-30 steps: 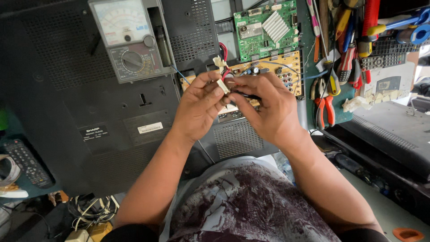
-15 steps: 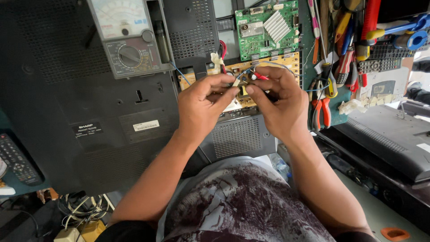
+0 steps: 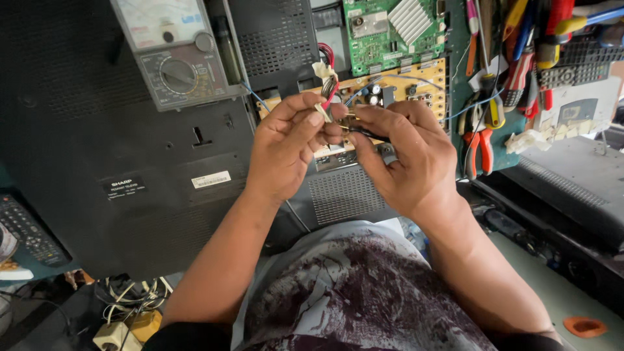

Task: The person works on the back of a disassembled television, using a multimeter to test components on the circuit board. They connect the multimeter probes to various points on the board and handle wires and connectors throughout the process.

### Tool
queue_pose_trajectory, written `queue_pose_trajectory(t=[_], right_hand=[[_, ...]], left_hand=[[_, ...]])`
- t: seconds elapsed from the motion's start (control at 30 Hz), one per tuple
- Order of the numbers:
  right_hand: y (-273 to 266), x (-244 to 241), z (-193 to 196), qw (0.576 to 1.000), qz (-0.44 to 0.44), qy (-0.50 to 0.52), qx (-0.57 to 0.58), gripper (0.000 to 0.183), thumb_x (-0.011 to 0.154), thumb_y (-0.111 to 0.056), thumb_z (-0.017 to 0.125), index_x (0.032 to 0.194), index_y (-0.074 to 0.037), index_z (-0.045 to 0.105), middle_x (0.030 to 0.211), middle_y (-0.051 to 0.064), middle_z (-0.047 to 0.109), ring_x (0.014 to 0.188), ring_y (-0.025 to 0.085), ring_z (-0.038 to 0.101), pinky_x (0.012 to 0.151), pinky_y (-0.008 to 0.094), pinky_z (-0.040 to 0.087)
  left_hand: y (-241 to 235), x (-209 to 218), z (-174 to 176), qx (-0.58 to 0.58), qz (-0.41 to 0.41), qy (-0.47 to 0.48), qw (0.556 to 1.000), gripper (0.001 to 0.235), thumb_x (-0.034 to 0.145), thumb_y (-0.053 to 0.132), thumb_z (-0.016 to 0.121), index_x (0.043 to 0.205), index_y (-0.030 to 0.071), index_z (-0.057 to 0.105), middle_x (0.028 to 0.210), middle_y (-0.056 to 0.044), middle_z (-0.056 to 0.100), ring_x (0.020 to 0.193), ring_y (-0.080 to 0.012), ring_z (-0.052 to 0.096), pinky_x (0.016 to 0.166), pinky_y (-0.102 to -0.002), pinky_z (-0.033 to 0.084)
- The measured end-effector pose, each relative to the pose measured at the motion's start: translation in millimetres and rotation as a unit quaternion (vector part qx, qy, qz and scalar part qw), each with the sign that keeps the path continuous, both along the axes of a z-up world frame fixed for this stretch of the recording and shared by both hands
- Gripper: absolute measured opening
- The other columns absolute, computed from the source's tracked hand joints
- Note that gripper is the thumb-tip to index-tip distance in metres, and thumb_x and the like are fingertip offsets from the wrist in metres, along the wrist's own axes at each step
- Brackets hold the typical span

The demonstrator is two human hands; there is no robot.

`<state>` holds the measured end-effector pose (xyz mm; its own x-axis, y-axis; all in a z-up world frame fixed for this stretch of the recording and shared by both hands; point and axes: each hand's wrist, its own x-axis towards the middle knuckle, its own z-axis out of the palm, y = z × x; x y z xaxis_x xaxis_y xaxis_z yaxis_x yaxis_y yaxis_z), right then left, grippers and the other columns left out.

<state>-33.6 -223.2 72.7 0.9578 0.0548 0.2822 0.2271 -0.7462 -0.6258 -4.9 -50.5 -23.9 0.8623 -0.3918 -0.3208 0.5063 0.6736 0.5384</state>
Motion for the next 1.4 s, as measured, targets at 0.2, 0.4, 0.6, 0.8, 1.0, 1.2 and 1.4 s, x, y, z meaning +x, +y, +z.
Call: queue_pose_trajectory(t=[0.2, 0.4, 0.6, 0.8, 1.0, 1.2, 1.4], right_hand=[[-1.7, 3.3, 6.6, 0.997, 0.056, 0.028, -0.036, 0.020, 0.108, -0.003, 0.078, 0.123, 0.008, 0.072, 0.116, 0.014, 0.080, 0.097, 0.035, 0.068, 0.087, 0.042, 0.059], [-0.9, 5.6, 3.3, 0.995, 0.064, 0.033, -0.061, 0.021, 0.109, -0.007, 0.079, 0.125, 0.004, 0.073, 0.120, 0.015, 0.082, 0.101, 0.035, 0.067, 0.090, 0.042, 0.062], [1.8, 11.2, 6.3, 0.995, 0.062, 0.033, -0.071, 0.015, 0.109, -0.003, 0.079, 0.121, 0.006, 0.074, 0.113, 0.012, 0.081, 0.097, 0.035, 0.066, 0.088, 0.040, 0.059], [1.9, 11.4, 6.2, 0.994, 0.060, 0.034, -0.083, 0.016, 0.109, -0.002, 0.082, 0.121, 0.005, 0.075, 0.104, 0.012, 0.080, 0.093, 0.036, 0.067, 0.081, 0.038, 0.059], [1.8, 12.2, 7.5, 0.993, 0.068, 0.037, -0.090, 0.017, 0.110, -0.004, 0.081, 0.123, 0.005, 0.075, 0.098, 0.011, 0.078, 0.091, 0.038, 0.067, 0.078, 0.041, 0.056], [4.4, 13.1, 11.2, 0.991, 0.062, 0.031, -0.113, 0.017, 0.110, -0.005, 0.081, 0.122, 0.004, 0.075, 0.102, 0.008, 0.080, 0.091, 0.035, 0.066, 0.086, 0.039, 0.059], [6.1, 12.8, 15.7, 0.989, 0.061, 0.033, -0.132, 0.019, 0.111, -0.007, 0.079, 0.124, 0.005, 0.075, 0.092, 0.006, 0.074, 0.092, 0.035, 0.066, 0.081, 0.038, 0.057]], left_hand=[[11.3, 2.7, -6.5, 0.039, -0.069, -0.002, 0.997, 0.017, 0.108, 0.012, 0.067, 0.123, 0.004, 0.067, 0.111, -0.011, 0.072, 0.093, -0.0225, 0.076, 0.086, -0.036, 0.067], [13.8, 3.0, -14.0, 0.037, -0.074, -0.006, 0.997, 0.021, 0.106, 0.015, 0.072, 0.125, 0.006, 0.068, 0.112, -0.012, 0.073, 0.094, -0.0284, 0.077, 0.096, -0.050, 0.069], [12.1, 5.7, -10.2, 0.057, -0.070, 0.015, 0.996, 0.017, 0.105, 0.010, 0.071, 0.122, 0.008, 0.070, 0.074, 0.003, 0.054, 0.059, -0.0043, 0.047, 0.098, -0.055, 0.070], [13.0, 7.1, -10.8, 0.033, -0.074, 0.001, 0.997, 0.016, 0.105, 0.013, 0.073, 0.121, 0.010, 0.070, 0.105, -0.001, 0.068, 0.098, -0.0167, 0.071, 0.099, -0.056, 0.070], [13.8, 6.8, -9.9, 0.046, -0.077, 0.001, 0.996, 0.018, 0.107, 0.008, 0.070, 0.124, 0.010, 0.071, 0.112, -0.006, 0.075, 0.107, -0.0208, 0.075, 0.097, -0.052, 0.071], [12.7, 7.5, -7.9, 0.052, -0.075, 0.008, 0.996, 0.016, 0.105, 0.008, 0.071, 0.121, 0.008, 0.071, 0.109, -0.006, 0.073, 0.102, -0.0211, 0.075, 0.096, -0.053, 0.072], [10.6, 6.1, -10.1, 0.043, -0.064, 0.017, 0.997, 0.017, 0.103, 0.008, 0.073, 0.120, 0.006, 0.072, 0.106, -0.008, 0.075, 0.095, -0.0235, 0.077, 0.092, -0.051, 0.072]])
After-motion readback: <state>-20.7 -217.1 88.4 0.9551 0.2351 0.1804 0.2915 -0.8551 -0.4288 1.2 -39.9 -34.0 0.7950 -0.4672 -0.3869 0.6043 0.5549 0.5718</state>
